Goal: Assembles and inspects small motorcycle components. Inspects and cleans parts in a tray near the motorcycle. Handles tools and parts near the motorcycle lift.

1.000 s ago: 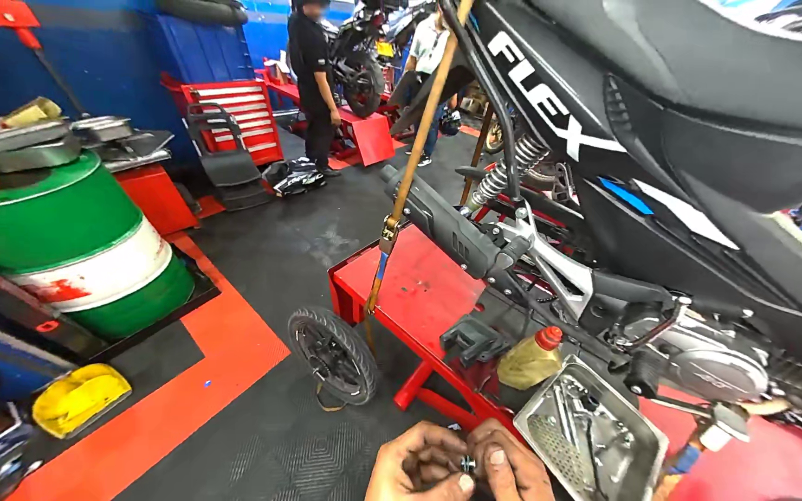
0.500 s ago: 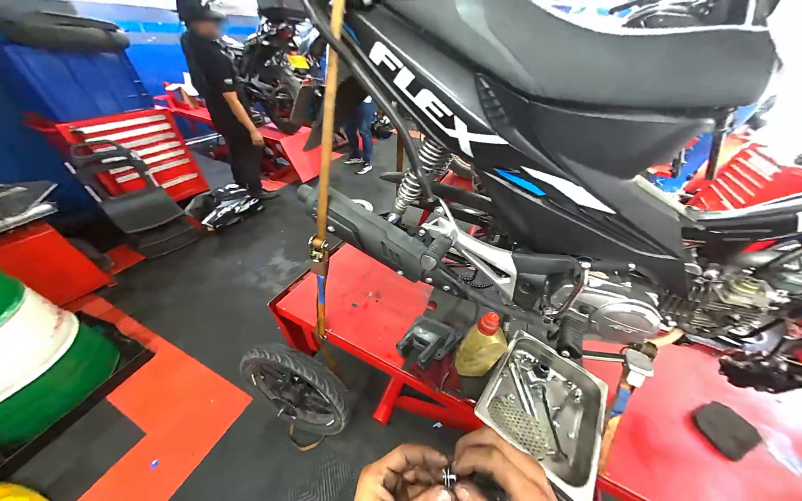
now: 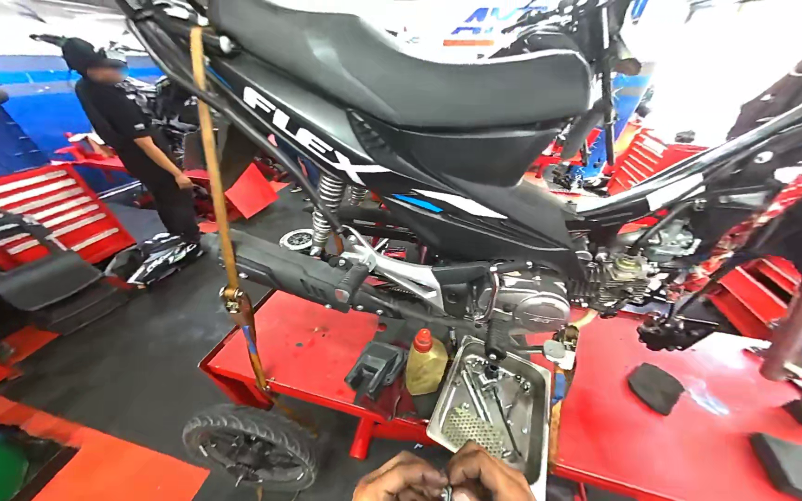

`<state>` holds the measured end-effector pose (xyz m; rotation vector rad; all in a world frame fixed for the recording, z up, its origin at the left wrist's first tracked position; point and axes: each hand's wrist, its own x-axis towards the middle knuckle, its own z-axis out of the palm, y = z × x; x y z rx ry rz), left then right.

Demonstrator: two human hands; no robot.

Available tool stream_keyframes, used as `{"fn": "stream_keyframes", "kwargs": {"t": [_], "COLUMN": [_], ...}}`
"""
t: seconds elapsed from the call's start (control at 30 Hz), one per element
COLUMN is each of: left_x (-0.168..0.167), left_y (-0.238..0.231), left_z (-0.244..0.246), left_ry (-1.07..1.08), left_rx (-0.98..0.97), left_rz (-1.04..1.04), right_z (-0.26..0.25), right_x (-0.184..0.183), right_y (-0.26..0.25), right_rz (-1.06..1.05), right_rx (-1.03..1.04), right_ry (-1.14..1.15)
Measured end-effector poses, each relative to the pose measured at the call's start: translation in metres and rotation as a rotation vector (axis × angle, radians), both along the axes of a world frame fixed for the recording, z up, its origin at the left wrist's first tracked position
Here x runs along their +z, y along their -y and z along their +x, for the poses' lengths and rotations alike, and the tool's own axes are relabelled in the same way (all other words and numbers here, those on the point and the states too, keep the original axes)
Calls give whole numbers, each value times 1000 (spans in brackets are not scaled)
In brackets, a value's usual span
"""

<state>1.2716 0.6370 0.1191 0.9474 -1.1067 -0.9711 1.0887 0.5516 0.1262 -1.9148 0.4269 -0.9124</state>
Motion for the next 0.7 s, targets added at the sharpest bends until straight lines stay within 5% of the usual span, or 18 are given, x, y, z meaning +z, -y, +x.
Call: {"fn": "stream_keyframes", "kwargs": {"t": [0.3,0.7], "left_x": [-2,4], "left_y": [35,57], "left_z": [-60,-109], "left_ry": [-20,377], "left_rx": [-27,12], "left_rz": [-38,-228], "right_z": [-61,-114], "right_x": [1,-13], "right_y": [19,33], "right_rz": [36,40], "right_rx": [-39,-22], "right_ry": [37,27]}}
